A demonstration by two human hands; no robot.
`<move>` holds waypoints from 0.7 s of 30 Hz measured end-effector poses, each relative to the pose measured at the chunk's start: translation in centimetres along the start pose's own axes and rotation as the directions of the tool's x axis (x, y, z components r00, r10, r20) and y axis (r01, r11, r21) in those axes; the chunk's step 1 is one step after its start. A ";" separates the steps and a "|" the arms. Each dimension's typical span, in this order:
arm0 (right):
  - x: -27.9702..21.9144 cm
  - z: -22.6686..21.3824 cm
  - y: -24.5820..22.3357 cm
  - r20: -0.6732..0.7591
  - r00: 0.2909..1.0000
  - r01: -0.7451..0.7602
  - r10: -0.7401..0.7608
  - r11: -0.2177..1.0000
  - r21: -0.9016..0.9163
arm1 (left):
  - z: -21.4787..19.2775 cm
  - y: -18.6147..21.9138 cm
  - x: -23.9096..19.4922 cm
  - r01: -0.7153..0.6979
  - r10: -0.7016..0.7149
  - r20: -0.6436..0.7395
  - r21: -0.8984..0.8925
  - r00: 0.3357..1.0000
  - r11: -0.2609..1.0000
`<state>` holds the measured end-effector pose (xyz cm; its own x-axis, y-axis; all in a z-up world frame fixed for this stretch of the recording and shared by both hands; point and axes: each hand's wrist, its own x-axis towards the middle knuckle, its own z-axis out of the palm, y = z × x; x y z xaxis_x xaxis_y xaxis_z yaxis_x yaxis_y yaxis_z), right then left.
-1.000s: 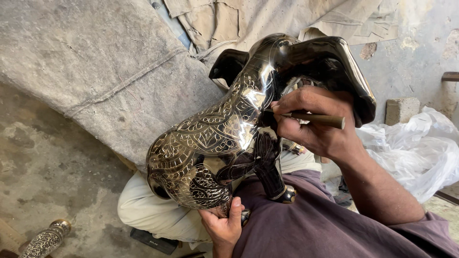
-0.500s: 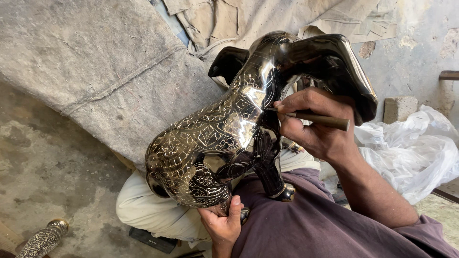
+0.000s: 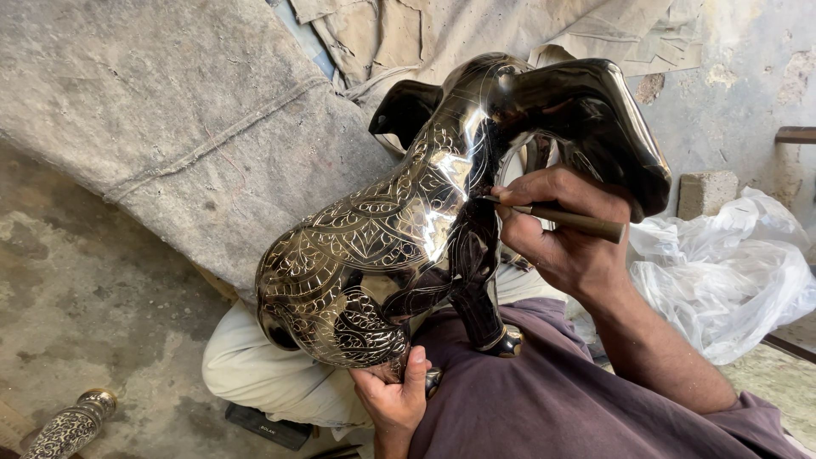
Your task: The person holds a dark metal elephant statue and uses a chisel and hammer to engrave intricate patterns onto its surface. They rotate the statue to access different areas and continue chiseling and hammering to create detailed designs.
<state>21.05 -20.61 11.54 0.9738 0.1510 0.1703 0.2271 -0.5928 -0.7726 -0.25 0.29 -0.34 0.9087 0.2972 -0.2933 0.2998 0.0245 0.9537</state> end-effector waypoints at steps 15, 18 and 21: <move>-1.9 0.4 0.4 -0.030 0.990 -0.130 0.137 0.976 0.177 | 0.1 0.1 0.0 -0.019 0.020 -0.005 0.050 1.000 0.999; -2.2 0.5 0.6 -0.048 0.995 -0.086 0.093 0.987 0.133 | 0.1 0.1 0.1 -0.017 0.017 -0.011 0.001 1.000 1.000; -2.4 0.6 0.8 -0.065 0.995 -0.066 0.074 0.992 0.108 | 0.1 0.0 0.0 -0.020 0.020 -0.002 0.037 1.000 0.999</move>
<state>18.86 -20.99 10.09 0.9868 0.0550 0.1524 0.1589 -0.5126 -0.8438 -0.18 0.18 -0.32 0.9140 0.2995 -0.2737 0.2917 -0.0164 0.9564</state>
